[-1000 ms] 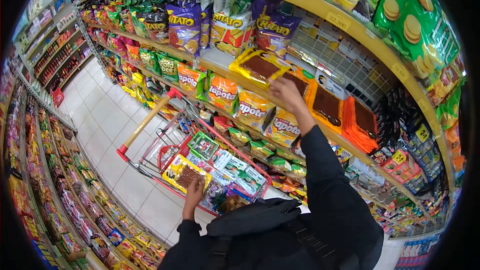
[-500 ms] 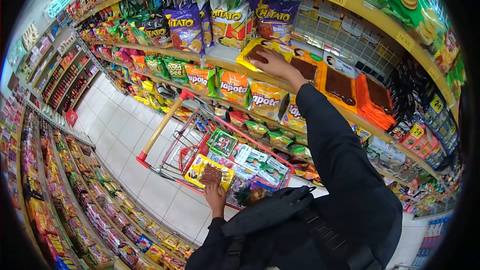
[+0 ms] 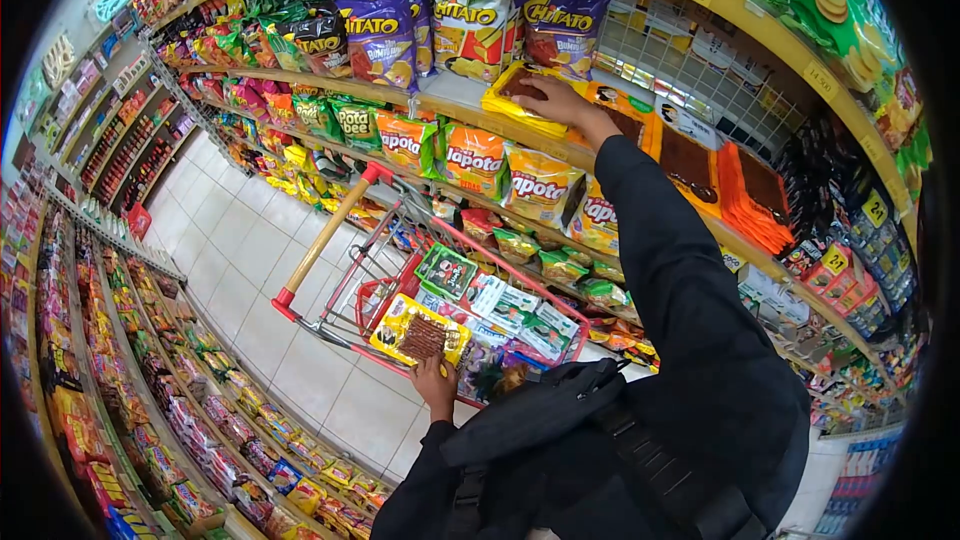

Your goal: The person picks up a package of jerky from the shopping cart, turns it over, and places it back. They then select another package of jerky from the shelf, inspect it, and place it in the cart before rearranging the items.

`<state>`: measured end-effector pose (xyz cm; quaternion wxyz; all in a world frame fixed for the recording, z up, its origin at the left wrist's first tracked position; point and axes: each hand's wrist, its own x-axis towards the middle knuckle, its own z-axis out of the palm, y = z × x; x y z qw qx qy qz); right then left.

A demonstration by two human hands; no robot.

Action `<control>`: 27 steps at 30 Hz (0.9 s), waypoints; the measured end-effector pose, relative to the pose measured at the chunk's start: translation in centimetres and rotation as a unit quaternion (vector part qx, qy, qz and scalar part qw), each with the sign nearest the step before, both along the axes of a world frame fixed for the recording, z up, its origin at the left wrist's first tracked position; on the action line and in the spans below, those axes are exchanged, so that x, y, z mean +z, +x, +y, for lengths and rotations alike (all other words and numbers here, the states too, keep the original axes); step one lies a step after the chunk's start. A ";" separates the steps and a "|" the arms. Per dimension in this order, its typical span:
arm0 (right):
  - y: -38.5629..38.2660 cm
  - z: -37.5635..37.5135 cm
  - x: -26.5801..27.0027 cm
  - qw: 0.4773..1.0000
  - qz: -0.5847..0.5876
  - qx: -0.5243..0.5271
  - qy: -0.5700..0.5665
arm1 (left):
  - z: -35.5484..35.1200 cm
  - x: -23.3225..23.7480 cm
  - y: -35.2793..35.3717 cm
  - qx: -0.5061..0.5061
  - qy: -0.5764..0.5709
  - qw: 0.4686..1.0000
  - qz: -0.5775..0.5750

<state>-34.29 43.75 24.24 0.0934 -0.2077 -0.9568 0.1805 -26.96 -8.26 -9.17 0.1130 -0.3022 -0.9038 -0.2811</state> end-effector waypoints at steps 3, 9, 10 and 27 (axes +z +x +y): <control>0.1 -0.1 0.0 1.000 0.005 0.002 0.007 | 0.1 0.2 0.0 0.006 0.014 1.000 0.002; 0.1 -0.7 -0.6 0.999 0.012 -0.018 0.045 | 0.2 0.4 0.1 0.006 0.024 1.000 -0.004; 0.3 -1.2 -0.5 0.998 0.022 -0.025 0.047 | 0.1 0.4 0.1 0.006 0.021 1.000 -0.005; 14.4 -23.3 -22.6 0.957 -0.040 0.275 -0.083 | 0.2 -0.8 -0.3 0.028 -0.081 0.996 -0.023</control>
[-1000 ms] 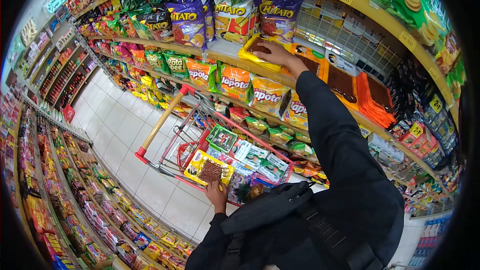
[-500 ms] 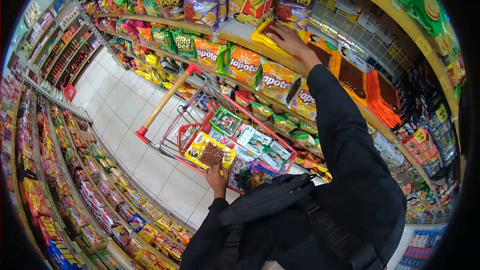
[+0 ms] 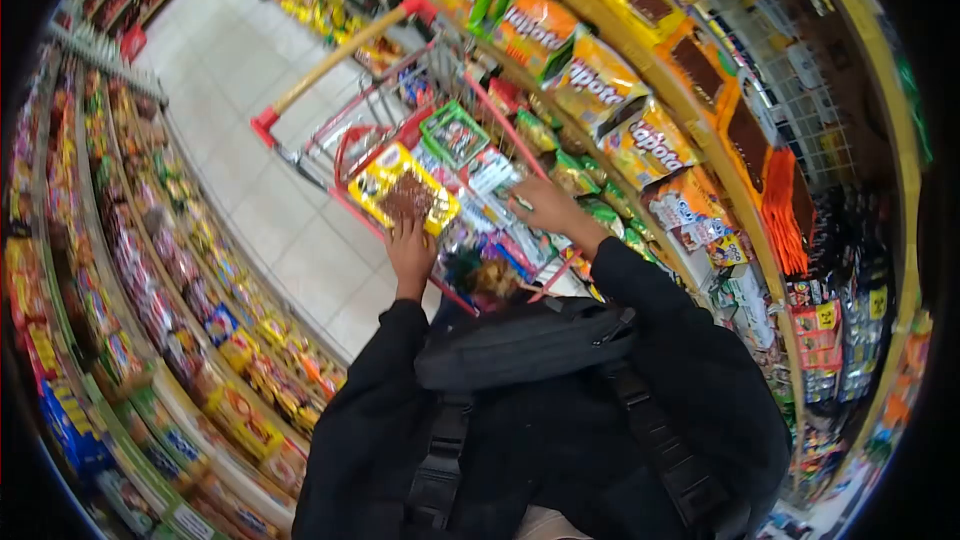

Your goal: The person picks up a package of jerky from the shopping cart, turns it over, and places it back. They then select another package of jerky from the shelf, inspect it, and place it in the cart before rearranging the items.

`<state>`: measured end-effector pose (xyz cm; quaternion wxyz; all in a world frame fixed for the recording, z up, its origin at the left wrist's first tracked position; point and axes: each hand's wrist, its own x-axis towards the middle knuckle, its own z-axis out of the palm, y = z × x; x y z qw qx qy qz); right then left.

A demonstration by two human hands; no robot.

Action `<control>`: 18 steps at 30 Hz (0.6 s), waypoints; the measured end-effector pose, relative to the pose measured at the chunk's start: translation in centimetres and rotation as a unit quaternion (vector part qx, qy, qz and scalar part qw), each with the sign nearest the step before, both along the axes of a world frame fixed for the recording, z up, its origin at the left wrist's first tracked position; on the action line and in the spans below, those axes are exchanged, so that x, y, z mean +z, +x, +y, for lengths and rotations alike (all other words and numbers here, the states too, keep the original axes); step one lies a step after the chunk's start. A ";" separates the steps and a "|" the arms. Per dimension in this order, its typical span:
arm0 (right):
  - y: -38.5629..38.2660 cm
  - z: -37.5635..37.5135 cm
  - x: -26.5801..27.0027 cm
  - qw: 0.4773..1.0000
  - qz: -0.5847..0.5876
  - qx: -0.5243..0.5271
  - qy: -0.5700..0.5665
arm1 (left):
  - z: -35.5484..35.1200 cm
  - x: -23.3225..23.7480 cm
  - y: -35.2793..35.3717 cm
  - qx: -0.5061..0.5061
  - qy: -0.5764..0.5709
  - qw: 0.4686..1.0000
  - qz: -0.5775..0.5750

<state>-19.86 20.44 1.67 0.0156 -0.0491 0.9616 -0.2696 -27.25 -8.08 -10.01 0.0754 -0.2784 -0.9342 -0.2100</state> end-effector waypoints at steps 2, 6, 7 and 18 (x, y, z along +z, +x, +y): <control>4.9 -2.3 -4.7 0.979 -0.199 -0.007 0.037 | 0.2 0.9 0.1 0.017 -0.064 0.998 -0.021; 12.8 -5.1 -9.6 0.943 -0.319 -0.050 0.075 | 1.2 0.9 0.0 0.001 -0.209 0.977 -0.047; 13.9 -5.8 -10.1 0.937 -0.335 -0.076 0.068 | 1.3 0.3 -0.2 -0.009 -0.224 0.974 -0.041; 18.2 -5.2 -10.3 0.947 -0.162 -0.247 -0.125 | 2.7 -4.1 -0.8 -0.059 -0.292 0.954 0.044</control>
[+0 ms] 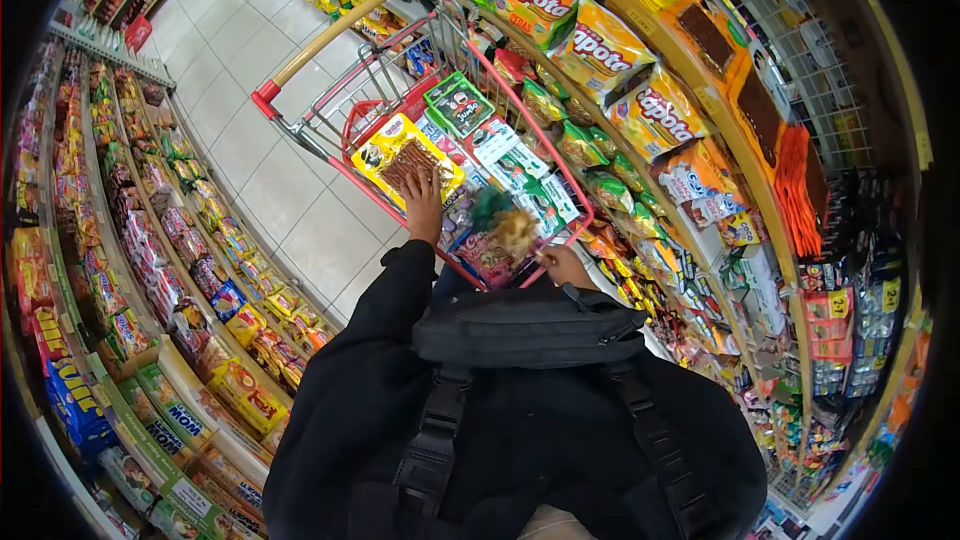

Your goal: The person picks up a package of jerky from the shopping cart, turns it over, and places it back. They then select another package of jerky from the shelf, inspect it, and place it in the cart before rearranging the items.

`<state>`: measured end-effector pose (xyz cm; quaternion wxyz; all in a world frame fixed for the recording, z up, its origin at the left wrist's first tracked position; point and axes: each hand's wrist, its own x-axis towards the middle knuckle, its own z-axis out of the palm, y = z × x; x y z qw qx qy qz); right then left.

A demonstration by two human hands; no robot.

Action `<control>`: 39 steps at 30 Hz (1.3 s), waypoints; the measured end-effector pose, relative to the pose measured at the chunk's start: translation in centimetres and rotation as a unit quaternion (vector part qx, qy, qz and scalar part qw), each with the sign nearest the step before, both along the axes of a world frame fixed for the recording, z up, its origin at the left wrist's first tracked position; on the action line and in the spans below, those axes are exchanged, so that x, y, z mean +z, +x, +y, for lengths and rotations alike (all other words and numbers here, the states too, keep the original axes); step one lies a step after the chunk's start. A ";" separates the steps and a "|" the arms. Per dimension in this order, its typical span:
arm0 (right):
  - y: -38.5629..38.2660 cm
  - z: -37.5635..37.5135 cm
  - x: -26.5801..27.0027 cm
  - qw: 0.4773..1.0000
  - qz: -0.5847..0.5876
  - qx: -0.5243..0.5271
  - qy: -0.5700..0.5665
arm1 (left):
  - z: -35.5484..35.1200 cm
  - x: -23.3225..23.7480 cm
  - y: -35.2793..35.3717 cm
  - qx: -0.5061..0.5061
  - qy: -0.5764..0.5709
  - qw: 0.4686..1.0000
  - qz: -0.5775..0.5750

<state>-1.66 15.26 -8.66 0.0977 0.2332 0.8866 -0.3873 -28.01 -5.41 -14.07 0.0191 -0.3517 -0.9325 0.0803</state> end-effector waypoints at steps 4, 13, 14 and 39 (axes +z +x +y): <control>1.3 0.4 1.0 0.989 0.084 -0.122 -0.023 | 0.1 -0.6 0.1 -0.011 -0.030 0.999 -0.008; -0.3 -0.2 0.7 0.951 0.167 -0.228 -0.125 | 0.4 6.5 -0.3 0.020 0.261 0.948 -0.179; -1.0 -0.4 1.1 0.944 0.168 -0.237 -0.154 | 0.6 10.2 -0.1 0.014 0.381 0.910 -0.164; -11.0 1.8 13.4 0.845 0.301 -0.314 -0.310 | 0.2 18.3 5.9 0.131 0.611 0.190 -0.757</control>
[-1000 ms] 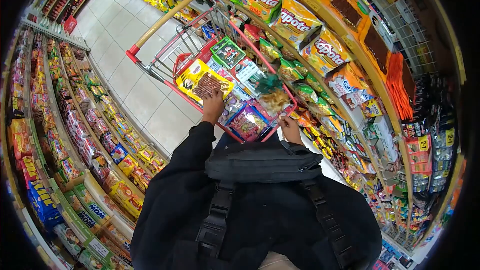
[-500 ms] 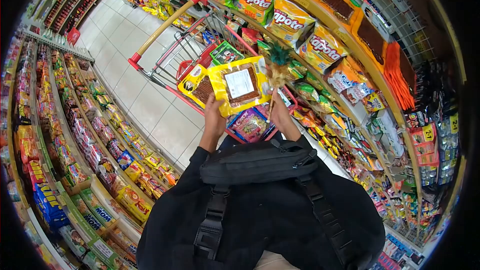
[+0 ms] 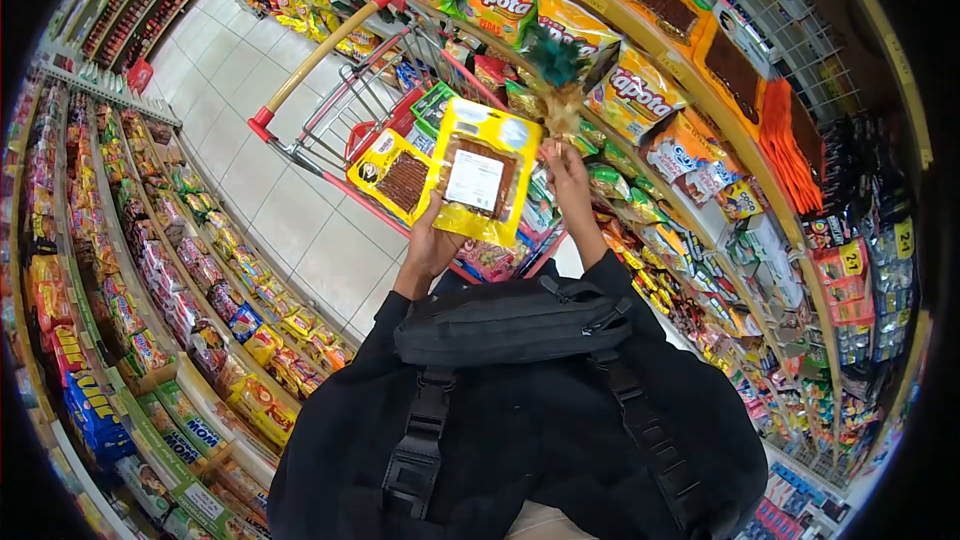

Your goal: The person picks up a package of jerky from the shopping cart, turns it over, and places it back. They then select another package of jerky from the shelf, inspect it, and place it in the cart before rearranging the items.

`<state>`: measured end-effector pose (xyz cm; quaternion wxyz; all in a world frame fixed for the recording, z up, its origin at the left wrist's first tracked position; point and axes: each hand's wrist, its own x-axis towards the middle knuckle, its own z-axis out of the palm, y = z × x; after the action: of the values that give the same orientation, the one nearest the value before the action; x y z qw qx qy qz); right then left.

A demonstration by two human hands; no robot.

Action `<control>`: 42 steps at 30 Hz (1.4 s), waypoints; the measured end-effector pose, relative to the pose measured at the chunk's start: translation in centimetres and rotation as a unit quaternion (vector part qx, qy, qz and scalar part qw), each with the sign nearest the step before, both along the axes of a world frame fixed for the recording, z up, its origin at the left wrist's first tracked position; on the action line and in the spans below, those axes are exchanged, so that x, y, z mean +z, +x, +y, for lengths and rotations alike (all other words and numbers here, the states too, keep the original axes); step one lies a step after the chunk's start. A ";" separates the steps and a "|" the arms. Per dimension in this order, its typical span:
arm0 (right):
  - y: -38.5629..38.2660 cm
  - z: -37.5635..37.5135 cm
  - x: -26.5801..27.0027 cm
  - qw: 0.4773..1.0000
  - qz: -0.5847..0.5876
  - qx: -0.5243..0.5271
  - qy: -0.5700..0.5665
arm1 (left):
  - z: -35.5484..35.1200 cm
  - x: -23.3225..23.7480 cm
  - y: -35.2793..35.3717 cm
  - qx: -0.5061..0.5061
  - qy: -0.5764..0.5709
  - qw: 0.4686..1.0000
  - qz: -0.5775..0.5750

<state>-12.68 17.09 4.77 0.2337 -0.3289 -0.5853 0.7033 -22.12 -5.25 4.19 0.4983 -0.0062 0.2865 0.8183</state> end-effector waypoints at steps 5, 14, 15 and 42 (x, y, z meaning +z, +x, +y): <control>3.4 -3.2 -1.5 0.939 -0.077 0.144 0.301 | 0.2 -0.2 -1.4 0.084 0.020 0.995 0.046; 6.4 -5.1 -6.0 0.943 -0.216 0.084 0.238 | 0.5 -1.1 -1.7 0.152 -0.010 0.987 0.051; 6.3 -6.1 -5.2 0.938 -0.178 0.114 0.275 | 0.6 -1.4 -1.7 0.142 -0.003 0.988 0.064; 1.5 -3.3 -5.1 0.926 -0.182 0.090 0.319 | 1.2 -1.6 -1.0 0.041 -0.055 0.993 0.099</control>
<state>-11.20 13.78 -0.34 0.1511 -0.3049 -0.8385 0.4256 -23.15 -4.01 2.54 0.4323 0.0359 0.3784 0.8177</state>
